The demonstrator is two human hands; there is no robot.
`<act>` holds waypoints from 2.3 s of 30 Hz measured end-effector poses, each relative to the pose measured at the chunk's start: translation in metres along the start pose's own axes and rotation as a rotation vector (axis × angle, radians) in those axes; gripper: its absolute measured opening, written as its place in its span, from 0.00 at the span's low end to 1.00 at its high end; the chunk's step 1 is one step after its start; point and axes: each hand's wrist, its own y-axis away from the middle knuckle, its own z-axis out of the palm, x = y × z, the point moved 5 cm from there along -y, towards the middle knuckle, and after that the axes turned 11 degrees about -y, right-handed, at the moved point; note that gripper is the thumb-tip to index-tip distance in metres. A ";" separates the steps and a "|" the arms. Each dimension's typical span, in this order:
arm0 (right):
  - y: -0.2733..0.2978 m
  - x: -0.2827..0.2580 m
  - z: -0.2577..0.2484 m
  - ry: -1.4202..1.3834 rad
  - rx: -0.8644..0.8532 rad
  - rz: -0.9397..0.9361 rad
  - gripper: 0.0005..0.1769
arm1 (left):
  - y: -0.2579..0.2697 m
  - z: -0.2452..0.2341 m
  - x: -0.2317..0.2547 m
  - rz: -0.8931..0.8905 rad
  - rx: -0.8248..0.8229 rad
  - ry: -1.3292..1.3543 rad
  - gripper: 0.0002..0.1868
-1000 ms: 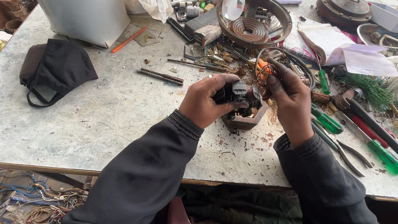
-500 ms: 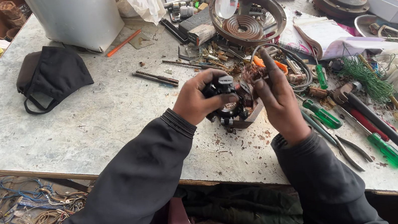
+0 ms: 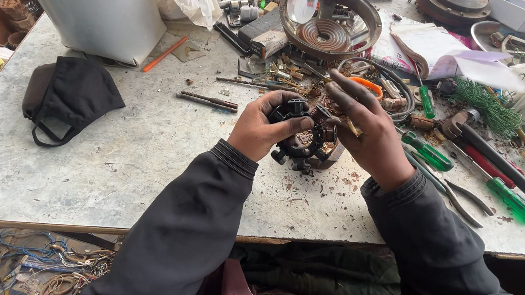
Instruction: The person manipulates a small copper wire coil and a black plastic component on a cluttered workbench. They repeatedly attempt to fit the coil into the component, using pliers to adjust the coil and the component's slots. The person continues this process throughout the clip without completing the assembly.
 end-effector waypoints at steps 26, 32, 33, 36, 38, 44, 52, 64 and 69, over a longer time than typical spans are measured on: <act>0.003 0.002 0.016 0.067 -0.183 0.186 0.06 | -0.001 -0.017 0.012 0.047 0.242 -0.066 0.23; 0.004 -0.001 0.013 0.027 -0.206 0.147 0.09 | -0.007 -0.021 -0.001 -0.026 0.201 -0.009 0.23; 0.004 -0.003 0.012 0.062 -0.190 0.116 0.11 | -0.007 -0.023 -0.003 -0.055 0.170 0.002 0.24; 0.002 -0.009 0.010 0.165 -0.144 0.043 0.16 | -0.006 -0.026 -0.005 -0.122 0.070 0.001 0.26; 0.001 -0.010 0.008 0.236 -0.110 0.034 0.16 | -0.004 -0.023 -0.005 -0.142 -0.015 -0.040 0.27; 0.005 -0.013 0.009 0.430 -0.049 -0.068 0.16 | 0.003 -0.005 0.000 -0.149 -0.218 -0.041 0.29; 0.004 -0.008 0.012 0.491 -0.039 -0.081 0.14 | 0.009 -0.010 0.033 0.212 -0.083 -0.540 0.28; 0.000 0.014 0.003 0.146 0.029 0.087 0.32 | 0.010 -0.007 0.044 0.601 0.099 -1.111 0.30; 0.004 0.038 0.006 -0.609 -0.049 0.397 0.44 | 0.009 -0.002 0.035 0.600 0.109 -1.189 0.27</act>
